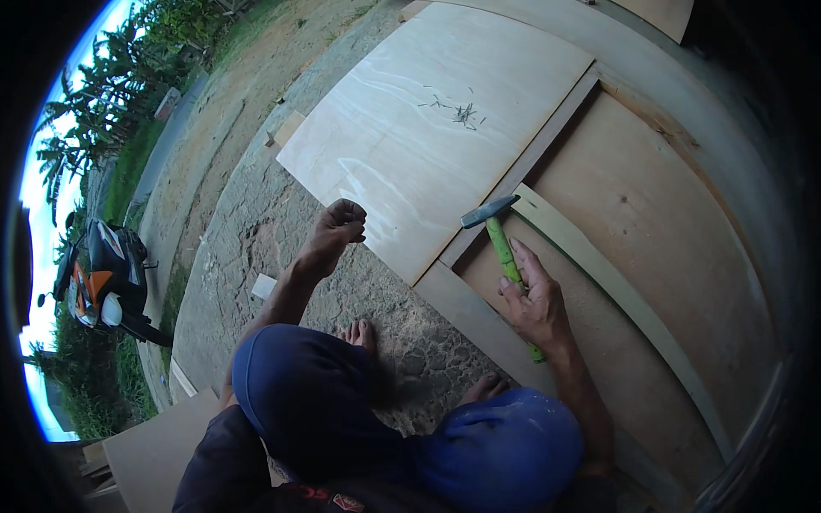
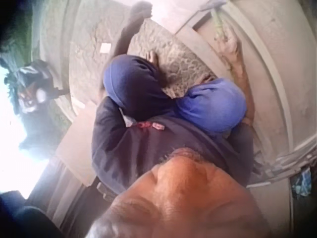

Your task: The person places a large sheet of plywood onto a wooden frame on the ground. They then use a hammer to drive numerous nails into the plywood to secure it to the frame.

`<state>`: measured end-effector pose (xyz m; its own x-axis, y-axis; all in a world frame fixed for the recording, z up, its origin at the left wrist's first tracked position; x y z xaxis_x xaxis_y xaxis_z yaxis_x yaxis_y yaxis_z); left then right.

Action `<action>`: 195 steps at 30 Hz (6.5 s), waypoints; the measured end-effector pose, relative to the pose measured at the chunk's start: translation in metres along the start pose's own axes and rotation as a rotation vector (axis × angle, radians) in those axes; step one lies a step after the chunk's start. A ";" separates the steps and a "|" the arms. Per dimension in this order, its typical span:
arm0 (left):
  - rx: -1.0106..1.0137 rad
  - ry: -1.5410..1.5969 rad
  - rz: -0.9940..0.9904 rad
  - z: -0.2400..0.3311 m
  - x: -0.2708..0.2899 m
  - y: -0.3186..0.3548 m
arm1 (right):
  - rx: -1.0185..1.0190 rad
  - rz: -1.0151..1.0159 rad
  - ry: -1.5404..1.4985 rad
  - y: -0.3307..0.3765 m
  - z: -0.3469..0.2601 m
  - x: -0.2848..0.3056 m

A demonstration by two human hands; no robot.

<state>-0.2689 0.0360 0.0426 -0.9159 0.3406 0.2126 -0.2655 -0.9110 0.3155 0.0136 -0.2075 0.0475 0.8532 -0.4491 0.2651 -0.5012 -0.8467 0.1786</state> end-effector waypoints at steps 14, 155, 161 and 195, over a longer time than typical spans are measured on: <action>-0.661 -0.177 -0.013 -0.057 -0.049 0.066 | 0.172 0.098 0.110 0.054 -0.025 -0.064; -0.385 -0.433 0.269 0.048 -0.098 -0.223 | 0.104 0.295 -0.150 0.036 0.054 -0.074; -0.617 -0.664 0.361 0.068 -0.137 -0.248 | 0.025 0.277 -0.199 0.036 0.062 -0.068; -0.456 -0.092 1.079 -0.070 0.142 -0.165 | 0.327 -0.355 0.579 -0.172 -0.114 -0.278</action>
<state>-0.3768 0.2184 -0.0442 -0.7119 -0.6601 0.2397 0.5342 -0.7306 -0.4254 -0.1535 0.0953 0.0511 0.6983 0.0118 0.7157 -0.0645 -0.9948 0.0793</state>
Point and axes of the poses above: each hand's wrist, its own y-axis away from the middle knuckle, its own x-axis out of the back of the hand, z = x × y, the point moved 5 cm from there along -y, towards the middle knuckle, and after that the axes turned 13 degrees about z, right-handed, at the moved point
